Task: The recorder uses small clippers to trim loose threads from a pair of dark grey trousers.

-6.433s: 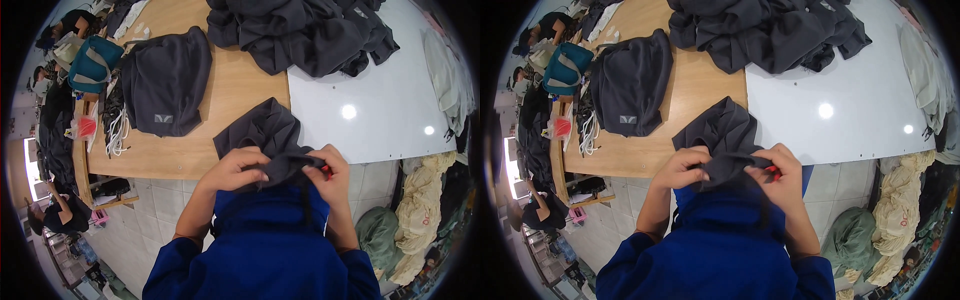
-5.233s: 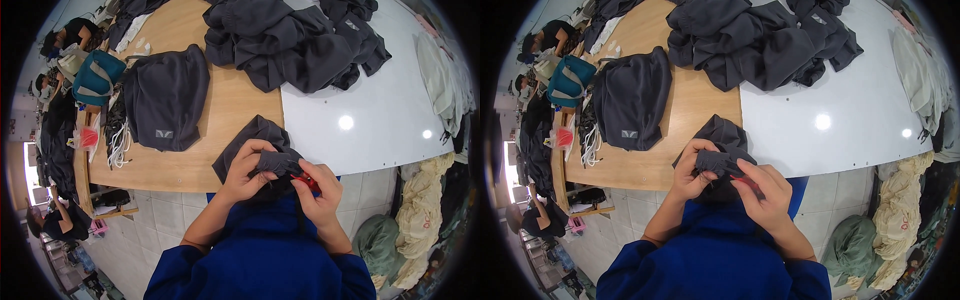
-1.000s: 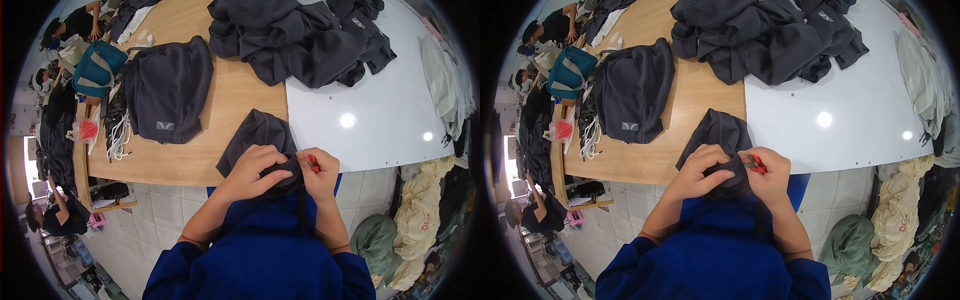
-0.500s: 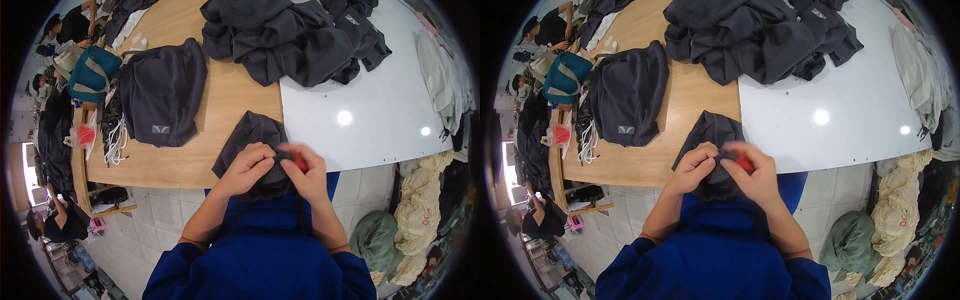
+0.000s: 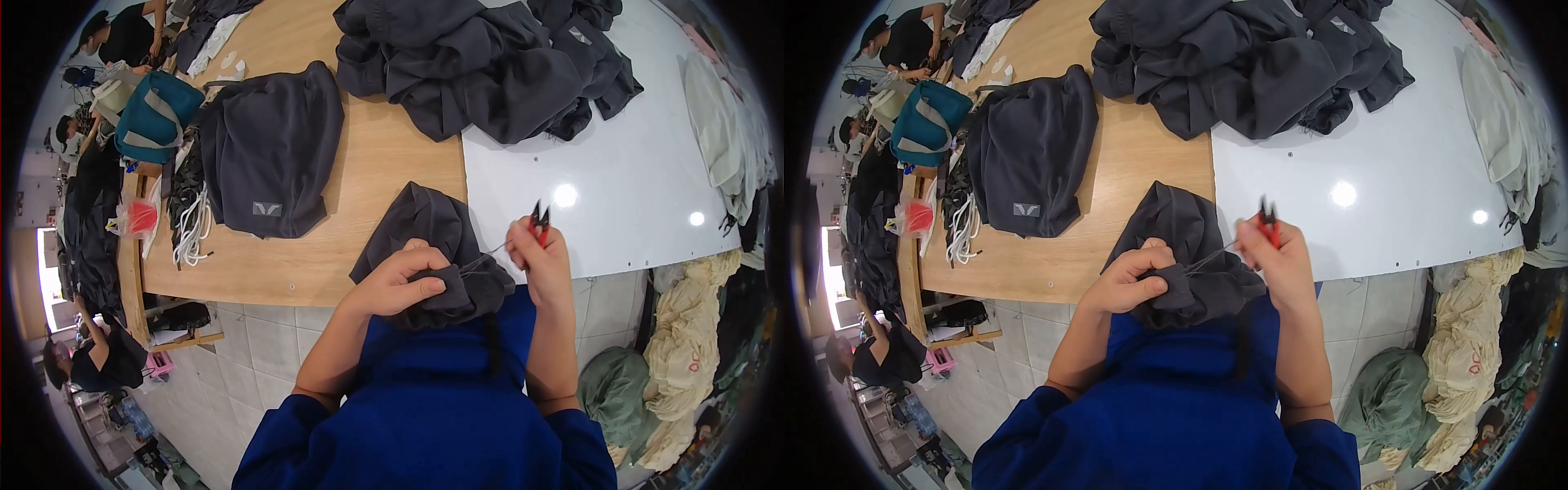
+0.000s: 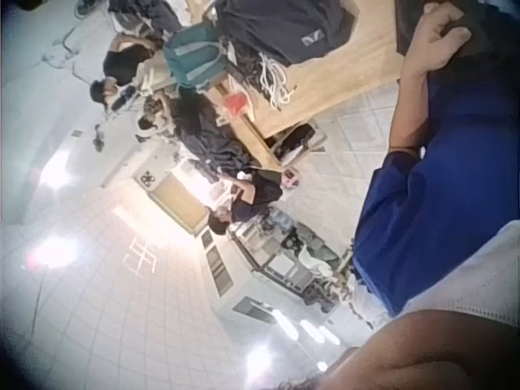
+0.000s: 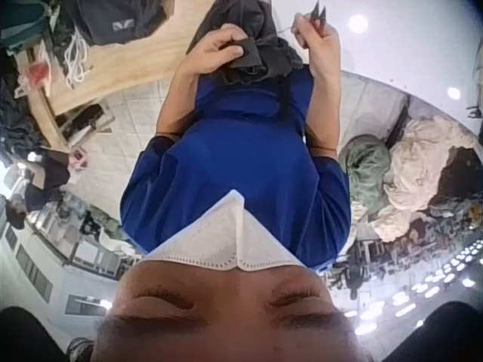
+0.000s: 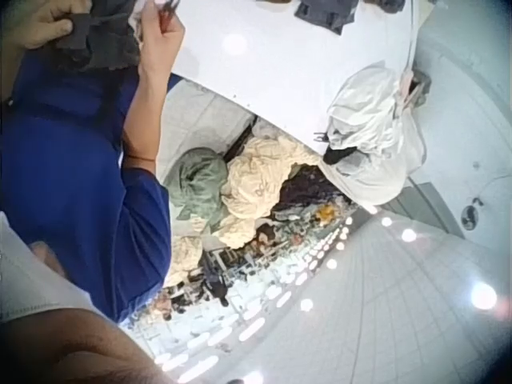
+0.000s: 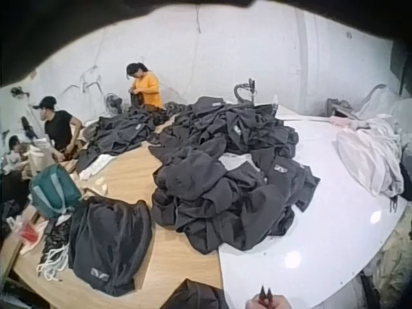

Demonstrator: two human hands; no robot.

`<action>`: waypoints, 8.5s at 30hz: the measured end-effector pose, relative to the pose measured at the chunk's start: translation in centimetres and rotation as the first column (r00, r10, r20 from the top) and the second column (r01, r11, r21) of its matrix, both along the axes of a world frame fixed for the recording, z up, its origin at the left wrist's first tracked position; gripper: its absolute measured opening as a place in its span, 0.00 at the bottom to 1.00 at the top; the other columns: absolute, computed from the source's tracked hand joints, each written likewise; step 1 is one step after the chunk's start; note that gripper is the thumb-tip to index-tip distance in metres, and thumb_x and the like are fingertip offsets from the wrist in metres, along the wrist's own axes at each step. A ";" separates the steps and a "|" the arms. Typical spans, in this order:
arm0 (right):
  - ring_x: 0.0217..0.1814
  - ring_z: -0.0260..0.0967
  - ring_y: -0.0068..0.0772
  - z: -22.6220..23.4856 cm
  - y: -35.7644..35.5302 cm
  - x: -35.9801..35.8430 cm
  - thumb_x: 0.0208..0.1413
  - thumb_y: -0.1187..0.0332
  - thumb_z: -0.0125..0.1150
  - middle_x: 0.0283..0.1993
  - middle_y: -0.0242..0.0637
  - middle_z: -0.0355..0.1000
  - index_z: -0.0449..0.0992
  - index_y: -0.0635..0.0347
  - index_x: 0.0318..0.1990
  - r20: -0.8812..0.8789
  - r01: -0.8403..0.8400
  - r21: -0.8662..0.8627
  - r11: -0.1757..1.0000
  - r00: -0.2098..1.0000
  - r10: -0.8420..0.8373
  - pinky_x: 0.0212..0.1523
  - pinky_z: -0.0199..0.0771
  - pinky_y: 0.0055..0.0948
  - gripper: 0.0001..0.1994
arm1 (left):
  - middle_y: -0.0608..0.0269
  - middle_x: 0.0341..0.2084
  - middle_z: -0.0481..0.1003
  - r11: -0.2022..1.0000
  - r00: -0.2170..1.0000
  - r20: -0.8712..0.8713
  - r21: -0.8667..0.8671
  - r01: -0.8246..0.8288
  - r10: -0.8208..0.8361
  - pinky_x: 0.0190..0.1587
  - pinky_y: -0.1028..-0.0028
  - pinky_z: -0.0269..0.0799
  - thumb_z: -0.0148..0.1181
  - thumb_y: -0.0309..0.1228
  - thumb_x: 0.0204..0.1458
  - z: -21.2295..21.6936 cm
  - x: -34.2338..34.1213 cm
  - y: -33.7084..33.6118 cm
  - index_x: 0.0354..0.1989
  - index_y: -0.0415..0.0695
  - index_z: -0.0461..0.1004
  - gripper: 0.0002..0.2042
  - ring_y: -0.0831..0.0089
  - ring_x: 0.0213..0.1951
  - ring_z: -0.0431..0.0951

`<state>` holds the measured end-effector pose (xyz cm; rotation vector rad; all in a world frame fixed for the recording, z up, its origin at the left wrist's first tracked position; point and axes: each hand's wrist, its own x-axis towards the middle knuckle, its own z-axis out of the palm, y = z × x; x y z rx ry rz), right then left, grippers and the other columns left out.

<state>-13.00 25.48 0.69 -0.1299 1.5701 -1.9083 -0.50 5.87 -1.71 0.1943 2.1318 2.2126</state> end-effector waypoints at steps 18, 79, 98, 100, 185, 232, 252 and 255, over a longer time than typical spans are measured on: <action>0.25 0.65 0.26 2.4 1.0 3.9 0.40 0.76 0.67 0.25 0.34 0.69 0.78 0.62 0.42 -0.657 -0.147 0.145 0.979 0.726 0.206 0.27 0.64 0.20 0.17 | 0.67 0.34 0.69 0.864 0.996 0.070 0.497 -0.075 0.047 0.40 0.81 0.63 0.51 0.31 0.58 -0.6 -0.2 0.8 0.37 0.38 0.71 0.08 0.81 0.36 0.68; 0.28 0.63 0.28 1.5 0.2 4.8 0.37 0.74 0.68 0.26 0.32 0.70 0.79 0.60 0.41 -0.740 0.047 0.166 0.985 0.666 0.092 0.30 0.62 0.22 0.17 | 0.67 0.31 0.71 0.952 0.986 0.000 0.260 -0.160 0.165 0.44 0.77 0.61 0.55 0.31 0.55 0.3 0.0 1.9 0.36 0.39 0.73 0.08 0.76 0.37 0.66; 0.28 0.62 0.26 0.8 0.0 4.4 0.37 0.71 0.70 0.27 0.30 0.73 0.80 0.57 0.39 -0.758 0.028 0.158 0.987 0.644 0.103 0.30 0.62 0.22 0.17 | 0.67 0.31 0.71 0.934 0.996 0.043 0.344 -0.092 0.082 0.42 0.79 0.62 0.54 0.30 0.56 0.5 -0.2 1.5 0.36 0.38 0.74 0.08 0.78 0.36 0.67; 0.28 0.62 0.26 0.9 0.0 4.4 0.36 0.71 0.70 0.28 0.30 0.73 0.80 0.57 0.39 -0.760 0.033 0.167 0.985 0.641 0.107 0.30 0.62 0.22 0.17 | 0.67 0.31 0.71 0.930 0.995 0.059 0.356 -0.096 0.081 0.41 0.79 0.62 0.53 0.30 0.56 0.4 -0.1 1.4 0.36 0.38 0.74 0.08 0.79 0.36 0.67; 0.21 0.62 0.25 1.3 0.5 4.8 0.32 0.74 0.72 0.23 0.31 0.71 0.81 0.58 0.36 -0.875 0.087 0.145 0.986 0.477 0.087 0.22 0.60 0.22 0.17 | 0.69 0.26 0.64 0.968 0.988 0.098 0.209 -0.140 0.122 0.32 0.83 0.58 0.46 0.30 0.61 2.6 0.1 2.3 0.32 0.34 0.72 0.12 0.84 0.29 0.62; 0.31 0.67 0.16 3.2 -0.4 4.9 0.40 0.79 0.69 0.31 0.35 0.74 0.77 0.63 0.40 -0.299 -0.016 0.020 1.000 0.954 0.021 0.34 0.66 0.15 0.16 | 0.65 0.26 0.65 0.990 0.990 -0.025 -0.006 -0.139 0.139 0.37 0.77 0.61 0.49 0.28 0.58 2.6 -0.4 2.1 0.29 0.36 0.70 0.09 0.75 0.31 0.63; 0.23 0.56 0.11 0.7 -1.0 5.0 0.47 0.80 0.63 0.21 0.25 0.68 0.77 0.66 0.35 -0.623 -0.013 0.185 0.983 0.772 0.128 0.24 0.54 0.12 0.06 | 0.70 0.29 0.69 0.968 0.989 0.126 0.228 -0.103 0.076 0.35 0.83 0.62 0.58 0.25 0.53 1.8 0.9 1.3 0.37 0.37 0.70 0.06 0.85 0.32 0.66; 0.24 0.60 0.12 1.2 -0.6 4.9 0.47 0.80 0.62 0.23 0.28 0.70 0.76 0.66 0.32 -0.561 -0.031 0.193 0.981 0.817 0.136 0.26 0.59 0.13 0.04 | 0.71 0.27 0.70 0.964 0.987 0.154 0.253 -0.082 0.043 0.36 0.82 0.63 0.60 0.25 0.51 2.5 0.7 1.2 0.38 0.38 0.71 0.08 0.84 0.32 0.66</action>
